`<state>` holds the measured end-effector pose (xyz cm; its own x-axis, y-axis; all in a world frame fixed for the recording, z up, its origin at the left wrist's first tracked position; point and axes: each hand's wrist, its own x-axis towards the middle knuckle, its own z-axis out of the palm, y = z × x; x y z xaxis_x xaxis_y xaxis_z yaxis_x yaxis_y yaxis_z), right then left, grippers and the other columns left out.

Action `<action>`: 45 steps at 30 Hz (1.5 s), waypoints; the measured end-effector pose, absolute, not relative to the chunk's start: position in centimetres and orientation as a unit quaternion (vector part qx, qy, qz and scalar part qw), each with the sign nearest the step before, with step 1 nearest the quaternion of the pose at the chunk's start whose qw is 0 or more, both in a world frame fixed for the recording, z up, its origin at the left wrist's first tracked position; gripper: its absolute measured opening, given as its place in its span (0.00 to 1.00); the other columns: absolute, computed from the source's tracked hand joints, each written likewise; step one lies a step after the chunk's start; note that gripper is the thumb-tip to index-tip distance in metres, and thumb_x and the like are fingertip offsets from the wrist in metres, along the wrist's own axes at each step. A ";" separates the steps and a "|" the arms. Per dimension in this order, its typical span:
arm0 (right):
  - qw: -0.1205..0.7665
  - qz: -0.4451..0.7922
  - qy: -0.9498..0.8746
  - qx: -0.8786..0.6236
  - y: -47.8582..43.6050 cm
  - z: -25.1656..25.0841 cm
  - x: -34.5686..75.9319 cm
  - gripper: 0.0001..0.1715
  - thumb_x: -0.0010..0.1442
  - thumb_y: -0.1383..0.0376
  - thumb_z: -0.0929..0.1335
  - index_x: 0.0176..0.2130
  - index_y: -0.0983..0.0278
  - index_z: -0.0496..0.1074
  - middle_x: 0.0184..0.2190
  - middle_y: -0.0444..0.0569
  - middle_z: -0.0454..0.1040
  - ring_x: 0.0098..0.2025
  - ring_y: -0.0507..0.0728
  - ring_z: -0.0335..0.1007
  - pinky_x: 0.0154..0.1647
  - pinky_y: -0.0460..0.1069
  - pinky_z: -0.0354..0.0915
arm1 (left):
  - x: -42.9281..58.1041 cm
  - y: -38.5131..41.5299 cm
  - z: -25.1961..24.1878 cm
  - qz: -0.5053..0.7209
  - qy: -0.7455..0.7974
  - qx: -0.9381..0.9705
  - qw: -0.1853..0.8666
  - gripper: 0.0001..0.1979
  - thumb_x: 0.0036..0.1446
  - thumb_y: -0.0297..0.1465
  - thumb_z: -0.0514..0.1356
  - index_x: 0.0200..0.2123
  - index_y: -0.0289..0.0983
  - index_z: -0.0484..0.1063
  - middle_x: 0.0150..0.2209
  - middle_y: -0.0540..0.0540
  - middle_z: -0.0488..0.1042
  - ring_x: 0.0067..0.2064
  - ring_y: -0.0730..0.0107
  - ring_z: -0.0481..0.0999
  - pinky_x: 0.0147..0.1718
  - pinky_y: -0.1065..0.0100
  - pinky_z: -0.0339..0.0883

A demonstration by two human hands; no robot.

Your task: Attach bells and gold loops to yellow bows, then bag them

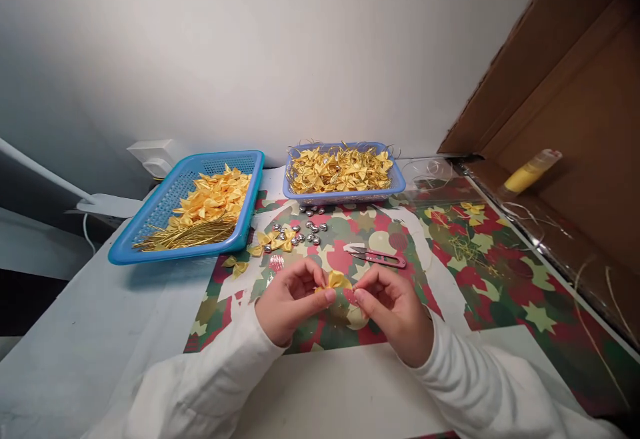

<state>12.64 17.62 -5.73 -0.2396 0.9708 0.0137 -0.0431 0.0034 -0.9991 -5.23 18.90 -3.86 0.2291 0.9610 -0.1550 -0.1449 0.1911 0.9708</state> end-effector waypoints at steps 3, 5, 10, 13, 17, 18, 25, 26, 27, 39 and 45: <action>0.490 0.480 -0.601 -0.409 17.2 -5.5 12.9 0.03 0.56 0.68 0.66 0.29 0.63 0.67 0.21 0.41 0.67 0.23 0.49 0.63 0.24 0.44 0.60 | -4.3 18.9 -5.0 0.465 0.446 0.407 0.647 0.17 0.36 0.36 0.73 0.19 0.34 0.68 0.20 0.53 0.67 0.22 0.80 0.63 0.21 0.76 0.59; 0.496 0.458 -0.617 -0.404 17.1 -5.5 12.9 0.03 0.56 0.69 0.65 0.30 0.63 0.68 0.20 0.41 0.67 0.22 0.49 0.63 0.24 0.44 0.61 | -4.4 18.8 -5.6 0.479 0.456 0.399 0.635 0.15 0.36 0.36 0.73 0.19 0.34 0.72 0.20 0.52 0.69 0.22 0.79 0.64 0.21 0.75 0.60; 0.476 0.415 -0.655 -0.415 16.8 -5.6 12.7 0.05 0.57 0.71 0.64 0.34 0.63 0.68 0.21 0.42 0.71 0.22 0.49 0.67 0.24 0.44 0.65 | -4.5 17.8 -5.5 0.480 0.498 0.317 0.649 0.09 0.37 0.33 0.73 0.25 0.37 0.80 0.26 0.48 0.78 0.30 0.72 0.74 0.30 0.73 0.68; 0.459 0.387 -0.696 -0.394 16.8 -5.6 12.6 0.10 0.58 0.72 0.64 0.40 0.63 0.69 0.22 0.42 0.74 0.22 0.50 0.70 0.25 0.44 0.67 | -4.3 17.4 -5.3 0.470 0.487 0.229 0.700 0.10 0.37 0.31 0.73 0.27 0.39 0.81 0.28 0.48 0.80 0.32 0.71 0.77 0.34 0.73 0.70; 0.459 0.363 -0.710 -0.391 17.1 -5.5 12.6 0.12 0.58 0.74 0.64 0.43 0.66 0.70 0.22 0.44 0.76 0.24 0.49 0.74 0.27 0.42 0.69 | -4.4 17.6 -5.5 0.444 0.413 0.192 0.772 0.13 0.36 0.28 0.74 0.30 0.40 0.81 0.29 0.49 0.81 0.32 0.72 0.78 0.32 0.74 0.70; 0.462 0.348 -0.713 -0.396 17.2 -5.5 12.6 0.11 0.58 0.74 0.64 0.41 0.66 0.71 0.23 0.44 0.76 0.24 0.49 0.74 0.26 0.42 0.69 | -4.4 17.6 -5.5 0.441 0.401 0.188 0.781 0.14 0.36 0.28 0.74 0.32 0.40 0.81 0.30 0.48 0.81 0.32 0.72 0.78 0.33 0.74 0.71; 0.454 0.267 -0.754 -0.393 17.5 -5.3 12.6 0.08 0.56 0.76 0.64 0.32 0.67 0.71 0.22 0.47 0.75 0.22 0.50 0.70 0.22 0.44 0.65 | -4.6 17.4 -5.3 0.446 0.349 0.174 0.805 0.15 0.42 0.25 0.71 0.37 0.43 0.80 0.35 0.50 0.82 0.37 0.72 0.79 0.37 0.75 0.71; 0.453 0.264 -0.758 -0.389 17.5 -5.3 12.6 0.08 0.56 0.76 0.64 0.32 0.66 0.71 0.22 0.47 0.75 0.23 0.50 0.70 0.23 0.44 0.64 | -4.7 17.4 -5.4 0.442 0.333 0.177 0.814 0.15 0.43 0.25 0.70 0.38 0.43 0.80 0.35 0.51 0.82 0.37 0.72 0.79 0.37 0.75 0.71; 0.453 0.261 -0.759 -0.388 17.6 -5.3 12.6 0.08 0.56 0.76 0.64 0.32 0.66 0.71 0.23 0.48 0.75 0.22 0.50 0.70 0.22 0.44 0.64 | -4.7 17.5 -5.5 0.437 0.318 0.179 0.822 0.15 0.44 0.25 0.70 0.38 0.43 0.80 0.36 0.51 0.82 0.37 0.73 0.79 0.37 0.76 0.71; 0.450 0.257 -0.767 -0.378 17.5 -5.4 12.6 0.09 0.57 0.76 0.62 0.32 0.65 0.69 0.19 0.44 0.70 0.19 0.48 0.60 0.20 0.44 0.58 | -4.7 17.8 -5.6 0.424 0.287 0.181 0.840 0.15 0.43 0.25 0.70 0.38 0.42 0.80 0.32 0.51 0.81 0.32 0.77 0.78 0.31 0.80 0.70; 0.447 0.253 -0.768 -0.383 17.6 -5.5 12.6 0.10 0.57 0.75 0.62 0.32 0.64 0.69 0.19 0.44 0.70 0.19 0.49 0.60 0.20 0.45 0.59 | -5.0 17.5 -6.0 0.412 0.308 0.193 0.835 0.16 0.45 0.26 0.69 0.40 0.43 0.79 0.33 0.49 0.80 0.37 0.71 0.78 0.37 0.73 0.70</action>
